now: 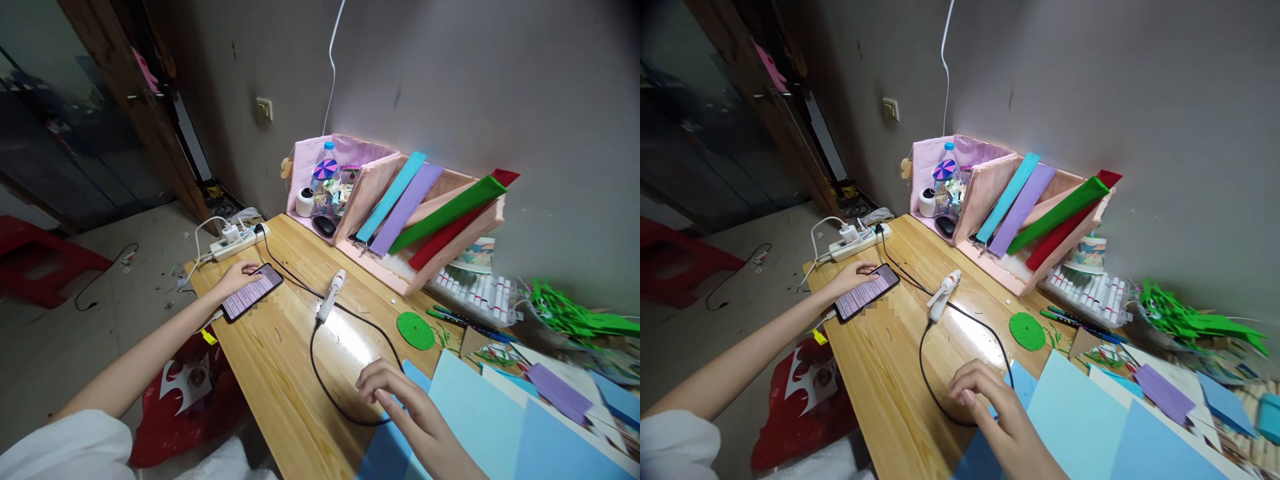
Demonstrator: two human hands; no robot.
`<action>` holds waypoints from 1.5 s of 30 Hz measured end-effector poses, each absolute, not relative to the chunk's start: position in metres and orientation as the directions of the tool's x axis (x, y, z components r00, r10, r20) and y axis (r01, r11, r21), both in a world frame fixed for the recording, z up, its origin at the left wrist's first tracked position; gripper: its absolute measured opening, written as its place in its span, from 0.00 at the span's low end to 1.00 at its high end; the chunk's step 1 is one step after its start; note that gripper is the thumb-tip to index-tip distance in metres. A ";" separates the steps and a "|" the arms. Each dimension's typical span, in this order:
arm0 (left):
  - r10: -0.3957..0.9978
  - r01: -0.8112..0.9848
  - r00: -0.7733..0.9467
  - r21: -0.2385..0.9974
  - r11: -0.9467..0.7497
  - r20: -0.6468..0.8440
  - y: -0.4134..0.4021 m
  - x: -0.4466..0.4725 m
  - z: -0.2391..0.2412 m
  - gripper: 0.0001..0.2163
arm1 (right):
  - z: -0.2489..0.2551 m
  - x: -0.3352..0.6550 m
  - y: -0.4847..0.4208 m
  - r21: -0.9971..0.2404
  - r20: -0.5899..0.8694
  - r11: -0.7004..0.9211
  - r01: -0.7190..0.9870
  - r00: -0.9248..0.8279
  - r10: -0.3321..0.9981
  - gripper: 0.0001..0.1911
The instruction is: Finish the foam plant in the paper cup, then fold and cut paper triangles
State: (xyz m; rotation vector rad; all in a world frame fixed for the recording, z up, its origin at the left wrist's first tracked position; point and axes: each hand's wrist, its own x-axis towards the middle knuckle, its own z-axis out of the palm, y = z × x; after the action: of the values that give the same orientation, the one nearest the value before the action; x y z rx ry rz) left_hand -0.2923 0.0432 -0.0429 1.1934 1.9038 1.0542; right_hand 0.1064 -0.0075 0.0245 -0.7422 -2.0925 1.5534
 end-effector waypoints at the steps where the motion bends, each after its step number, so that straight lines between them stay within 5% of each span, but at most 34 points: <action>1: 0.918 0.388 -0.381 0.882 0.267 -0.111 0.043 -0.291 -0.042 0.26 | 0.024 0.108 -0.008 -0.959 0.025 0.231 0.165 -0.762 0.647 0.11; 33: 0.893 0.159 -0.374 0.931 0.329 -0.252 -0.038 -0.316 -0.018 0.31 | 0.020 0.107 -0.010 -0.956 0.007 0.227 0.185 -0.762 0.648 0.13; 45: 0.896 0.308 -0.398 0.892 0.331 -0.195 -0.022 -0.317 -0.032 0.32 | 0.017 0.111 -0.014 -0.959 -0.009 0.206 0.193 -0.749 0.662 0.14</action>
State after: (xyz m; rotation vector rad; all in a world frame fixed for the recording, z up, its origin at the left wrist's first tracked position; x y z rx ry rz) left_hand -0.3171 -0.0218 -0.0322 1.0608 1.8820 1.0449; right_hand 0.1110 -0.0138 0.0167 -0.7960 -2.0805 1.5625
